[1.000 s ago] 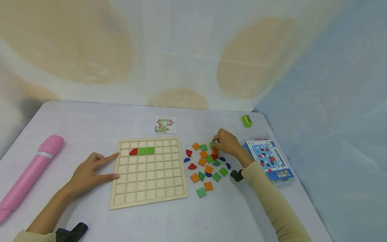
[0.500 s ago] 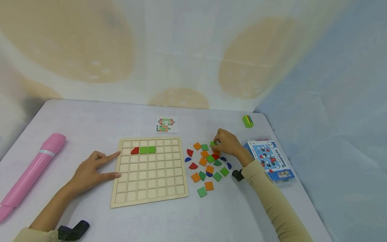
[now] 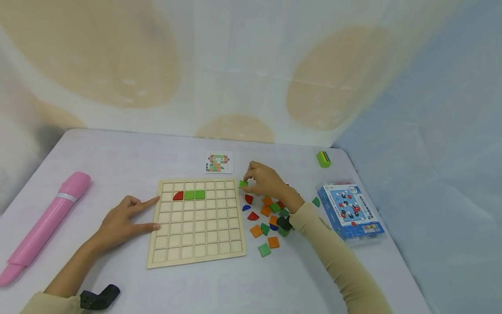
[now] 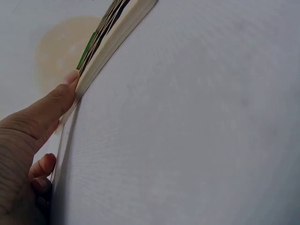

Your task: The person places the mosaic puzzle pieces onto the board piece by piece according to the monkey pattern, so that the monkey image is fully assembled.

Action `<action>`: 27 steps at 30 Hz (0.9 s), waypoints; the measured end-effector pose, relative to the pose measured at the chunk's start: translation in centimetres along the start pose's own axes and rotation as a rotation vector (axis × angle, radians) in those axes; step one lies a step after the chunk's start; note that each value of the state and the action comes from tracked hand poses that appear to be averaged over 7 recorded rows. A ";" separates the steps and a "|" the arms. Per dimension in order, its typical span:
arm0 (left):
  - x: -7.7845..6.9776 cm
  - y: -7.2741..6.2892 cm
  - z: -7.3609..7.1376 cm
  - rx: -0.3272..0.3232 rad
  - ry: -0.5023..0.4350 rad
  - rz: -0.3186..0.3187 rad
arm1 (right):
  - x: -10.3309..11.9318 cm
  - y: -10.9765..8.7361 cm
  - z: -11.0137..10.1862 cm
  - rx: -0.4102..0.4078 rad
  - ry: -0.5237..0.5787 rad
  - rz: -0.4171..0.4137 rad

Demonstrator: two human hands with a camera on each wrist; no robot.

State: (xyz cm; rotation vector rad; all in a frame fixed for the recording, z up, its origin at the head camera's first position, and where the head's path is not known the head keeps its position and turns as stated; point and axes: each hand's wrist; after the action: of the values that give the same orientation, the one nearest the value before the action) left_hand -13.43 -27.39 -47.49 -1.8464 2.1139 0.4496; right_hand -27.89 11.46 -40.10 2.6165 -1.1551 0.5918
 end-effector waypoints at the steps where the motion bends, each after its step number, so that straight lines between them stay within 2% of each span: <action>1: 0.0 0.0 0.0 0.000 -0.001 0.000 | 0.8 0.5 0.3 0.012 -0.008 -0.023; 6: -0.1 0.1 0.3 -0.004 -0.001 -0.001 | 3.7 2.6 1.9 0.086 -0.044 -0.114; 12: -0.5 0.1 0.4 -0.013 -0.001 0.008 | 5.1 3.8 3.6 0.131 -0.106 -0.158; 20: -0.9 0.0 0.4 -0.018 -0.005 0.012 | 5.1 4.2 4.5 0.146 -0.081 -0.123; 27: -0.6 0.0 0.4 -0.022 0.007 0.011 | 4.9 4.4 5.0 0.127 -0.053 -0.088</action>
State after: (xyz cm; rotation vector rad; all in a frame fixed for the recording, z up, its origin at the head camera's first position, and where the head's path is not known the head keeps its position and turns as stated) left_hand -13.34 -26.68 -47.57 -1.8523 2.1329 0.4713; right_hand -26.80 3.56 -42.25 2.7899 -1.0430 0.5998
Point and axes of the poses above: each hand's wrist, its own y-axis towards the middle knuckle, its own z-axis out of the palm, x = y × z, and after that the axes turned 9 degrees about y, right-handed
